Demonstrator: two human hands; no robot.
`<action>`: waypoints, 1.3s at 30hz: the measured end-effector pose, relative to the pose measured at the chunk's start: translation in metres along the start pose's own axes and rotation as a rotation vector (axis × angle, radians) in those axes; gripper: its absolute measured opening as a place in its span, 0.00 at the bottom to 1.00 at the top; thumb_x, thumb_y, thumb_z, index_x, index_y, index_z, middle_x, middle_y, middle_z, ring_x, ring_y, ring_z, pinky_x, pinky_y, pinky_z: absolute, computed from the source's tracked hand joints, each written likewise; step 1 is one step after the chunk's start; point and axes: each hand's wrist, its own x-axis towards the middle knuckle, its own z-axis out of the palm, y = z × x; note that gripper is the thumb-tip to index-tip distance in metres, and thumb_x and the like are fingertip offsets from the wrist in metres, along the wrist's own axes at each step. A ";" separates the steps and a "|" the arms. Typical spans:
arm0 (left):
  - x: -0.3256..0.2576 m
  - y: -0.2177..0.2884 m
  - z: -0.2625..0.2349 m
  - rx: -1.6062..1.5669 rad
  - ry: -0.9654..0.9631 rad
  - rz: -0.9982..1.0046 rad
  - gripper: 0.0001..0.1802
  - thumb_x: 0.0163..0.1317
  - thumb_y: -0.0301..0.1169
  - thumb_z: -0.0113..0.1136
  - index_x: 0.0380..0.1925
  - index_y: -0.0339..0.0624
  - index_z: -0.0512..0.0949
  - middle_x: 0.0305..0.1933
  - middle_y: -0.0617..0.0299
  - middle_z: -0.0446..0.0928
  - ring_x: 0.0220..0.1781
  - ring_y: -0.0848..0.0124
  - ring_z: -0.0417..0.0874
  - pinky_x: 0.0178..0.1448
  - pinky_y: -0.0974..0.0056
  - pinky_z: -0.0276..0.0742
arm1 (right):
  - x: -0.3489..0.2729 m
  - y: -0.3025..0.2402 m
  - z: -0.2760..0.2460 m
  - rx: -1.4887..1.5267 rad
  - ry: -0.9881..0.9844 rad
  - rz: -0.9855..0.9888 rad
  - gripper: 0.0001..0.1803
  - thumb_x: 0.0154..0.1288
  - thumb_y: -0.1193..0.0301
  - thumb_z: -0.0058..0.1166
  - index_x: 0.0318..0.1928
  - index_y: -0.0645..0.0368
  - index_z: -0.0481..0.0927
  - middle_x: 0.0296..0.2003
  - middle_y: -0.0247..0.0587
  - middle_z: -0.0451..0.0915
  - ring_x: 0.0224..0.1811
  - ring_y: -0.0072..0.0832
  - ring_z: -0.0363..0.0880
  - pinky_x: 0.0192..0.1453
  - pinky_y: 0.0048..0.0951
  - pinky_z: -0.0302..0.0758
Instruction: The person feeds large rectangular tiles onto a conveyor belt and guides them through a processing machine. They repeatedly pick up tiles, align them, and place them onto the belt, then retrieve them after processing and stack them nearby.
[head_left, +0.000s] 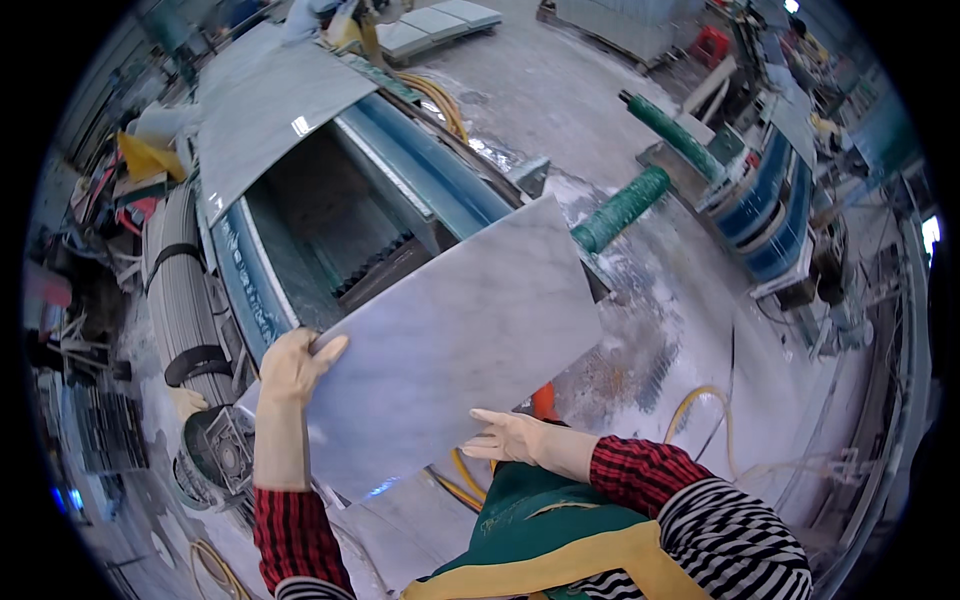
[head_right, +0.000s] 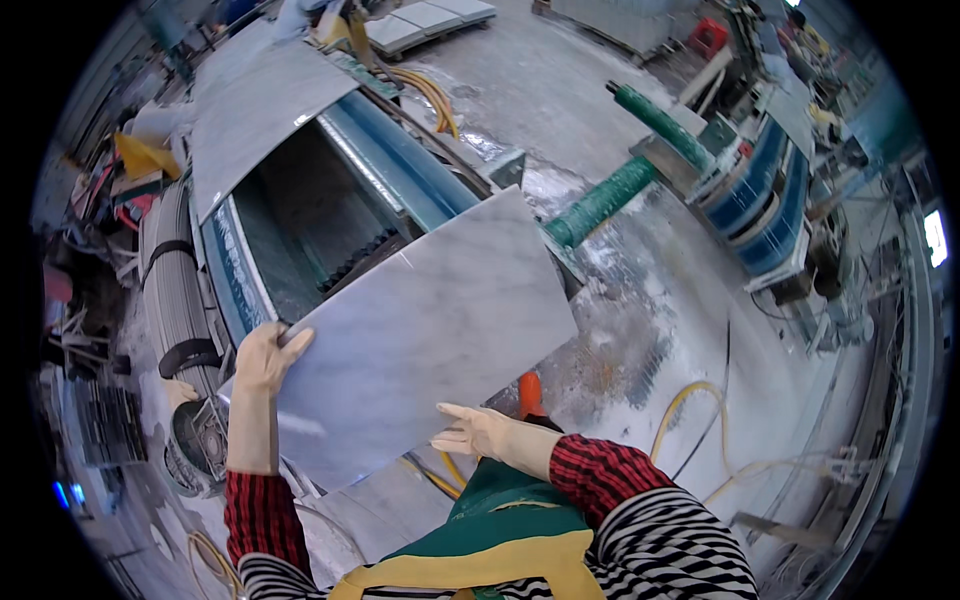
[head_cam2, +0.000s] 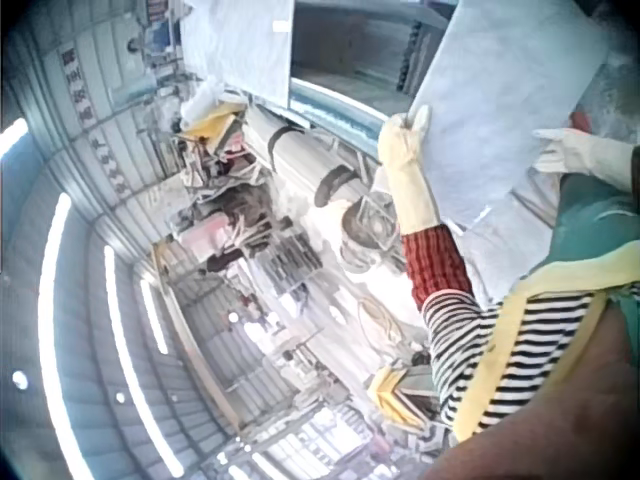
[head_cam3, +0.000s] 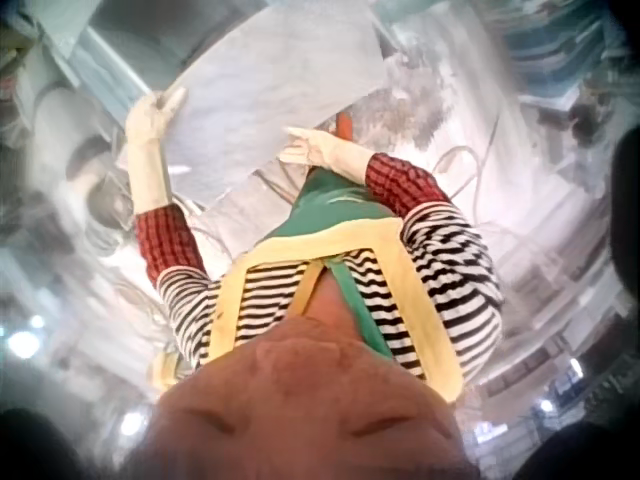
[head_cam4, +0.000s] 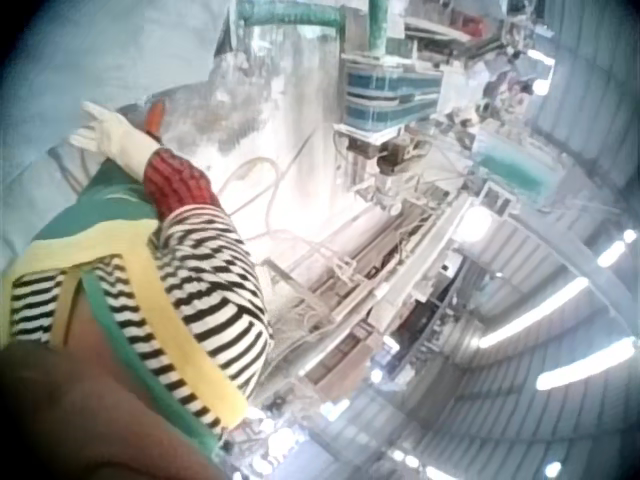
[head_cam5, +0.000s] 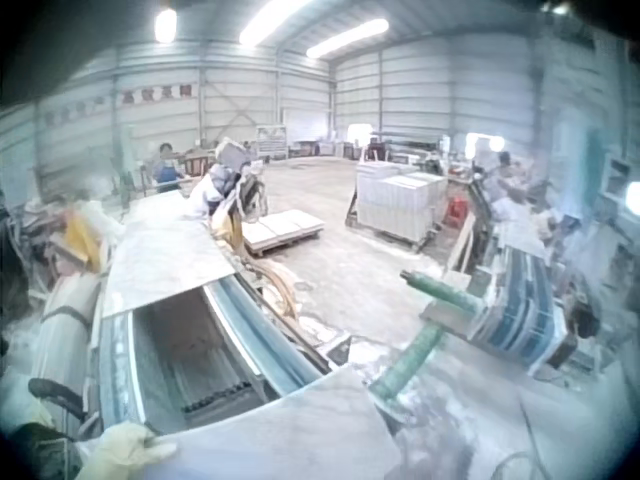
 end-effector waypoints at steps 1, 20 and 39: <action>-0.013 0.007 -0.009 0.015 0.040 0.019 0.25 0.63 0.54 0.80 0.35 0.40 0.90 0.33 0.47 0.87 0.42 0.45 0.89 0.49 0.48 0.83 | 0.001 0.003 0.001 0.082 0.002 0.012 0.35 0.92 0.64 0.33 0.90 0.61 0.46 0.91 0.52 0.47 0.93 0.49 0.46 0.96 0.54 0.53; 0.011 0.187 -0.014 -0.618 0.329 -0.051 0.19 0.68 0.37 0.80 0.33 0.31 0.85 0.31 0.65 0.79 0.33 0.75 0.76 0.38 0.62 0.72 | -0.164 -0.154 -0.053 -0.678 0.234 -0.942 0.45 0.77 0.36 0.62 0.67 0.71 0.80 0.59 0.56 0.87 0.56 0.39 0.87 0.59 0.43 0.82; 0.161 0.736 0.289 -0.533 -0.399 -0.034 0.42 0.68 0.68 0.69 0.54 0.35 0.89 0.49 0.50 0.92 0.53 0.61 0.91 0.61 0.57 0.83 | -0.439 -0.456 -0.425 0.181 0.686 -1.284 0.29 0.71 0.56 0.74 0.64 0.62 0.89 0.56 0.45 0.90 0.60 0.34 0.87 0.67 0.38 0.81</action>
